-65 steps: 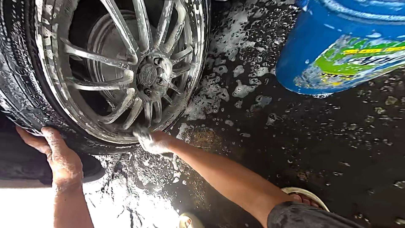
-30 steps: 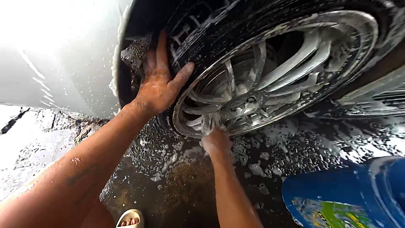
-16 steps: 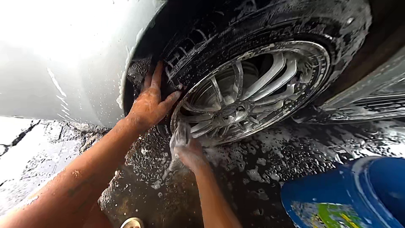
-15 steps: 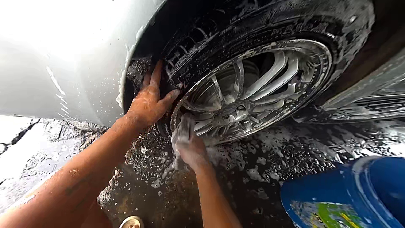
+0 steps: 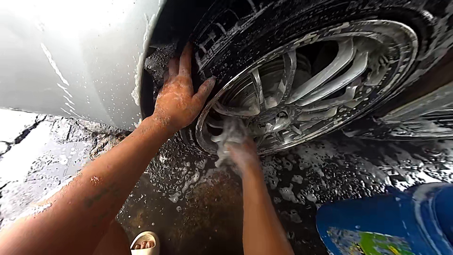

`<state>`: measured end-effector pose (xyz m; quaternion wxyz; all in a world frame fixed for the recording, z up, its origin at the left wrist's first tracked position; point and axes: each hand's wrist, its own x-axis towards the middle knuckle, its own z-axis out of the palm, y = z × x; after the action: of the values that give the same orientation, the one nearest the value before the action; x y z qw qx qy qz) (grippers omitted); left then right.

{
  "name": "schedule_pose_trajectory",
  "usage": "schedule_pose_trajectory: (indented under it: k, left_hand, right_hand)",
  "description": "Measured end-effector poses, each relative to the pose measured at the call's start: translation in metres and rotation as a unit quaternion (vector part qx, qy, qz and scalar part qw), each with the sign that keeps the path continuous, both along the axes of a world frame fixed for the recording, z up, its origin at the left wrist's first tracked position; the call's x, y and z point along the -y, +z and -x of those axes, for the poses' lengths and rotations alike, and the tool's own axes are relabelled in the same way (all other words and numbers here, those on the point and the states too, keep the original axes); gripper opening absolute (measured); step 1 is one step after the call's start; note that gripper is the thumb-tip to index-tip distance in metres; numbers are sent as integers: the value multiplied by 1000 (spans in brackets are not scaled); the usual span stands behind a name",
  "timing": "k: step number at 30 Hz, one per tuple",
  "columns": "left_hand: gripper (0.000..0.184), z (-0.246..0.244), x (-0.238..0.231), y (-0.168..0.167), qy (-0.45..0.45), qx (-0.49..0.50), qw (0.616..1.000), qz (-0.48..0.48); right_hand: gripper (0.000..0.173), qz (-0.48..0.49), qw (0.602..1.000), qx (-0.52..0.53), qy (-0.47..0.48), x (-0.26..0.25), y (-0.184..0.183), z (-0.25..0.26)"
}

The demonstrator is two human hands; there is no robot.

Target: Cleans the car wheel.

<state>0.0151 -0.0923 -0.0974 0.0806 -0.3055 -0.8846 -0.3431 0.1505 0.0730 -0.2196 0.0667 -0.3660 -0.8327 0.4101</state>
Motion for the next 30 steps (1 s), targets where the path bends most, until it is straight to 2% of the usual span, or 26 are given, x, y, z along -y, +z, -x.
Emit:
schedule_pose_trajectory:
  k: [2,5,7,8,9,11,13,14,15,17,19,22,23,26,28,30]
  left_hand:
    - [93,-1,-2,2,3,2,1000,16]
    - [107,-1,-6,-2,1,3,999,47]
    - [112,2,-7,-4,-1,-3,999,47]
    - [114,4,-7,-6,-4,-7,999,42]
    - [115,5,-8,-8,-6,-7,999,40]
    - [118,7,-10,-10,-9,-5,999,32]
    - [120,9,-11,-8,-5,0,1000,30]
    - [121,9,-10,-6,-2,8,999,37]
    - [121,9,-9,-7,-1,12,999,41]
    - [123,10,-10,-11,-10,3,999,30]
    - [124,14,-11,-13,-21,-8,1000,11]
    - [125,14,-10,-16,-21,-12,1000,2]
    - [126,13,-10,-16,-18,-15,1000,1]
    - [128,13,-12,-17,2,-12,1000,0]
    - [129,12,-12,-17,7,-13,1000,-4]
    - [129,12,-10,-19,4,-15,1000,-3]
  right_hand:
    - [61,-6,999,4,-43,-10,-4,-14]
    - [60,28,996,-25,-76,8,-14,-23]
    - [57,104,985,-89,-110,26,-22,-24]
    - [60,177,967,-129,-131,32,-25,-23]
    - [64,279,931,-178,-154,36,-27,-20]
    - [63,461,814,-308,-172,32,-38,-7]
    - [60,544,692,-456,-131,29,-44,18]
    - [56,562,652,-498,-100,32,-42,31]
    - [57,567,647,-505,-78,41,-38,42]
    - [54,546,700,-449,-98,66,-31,53]
    - [66,488,771,-401,-84,79,-40,52]
    - [87,444,811,-381,-25,94,-57,27]
    - [86,427,836,-346,0,100,-58,19]
    - [55,346,893,-287,29,110,-42,3]
    - [44,297,897,-328,-4,107,-19,0]
    - [46,241,891,-382,-52,92,0,10]
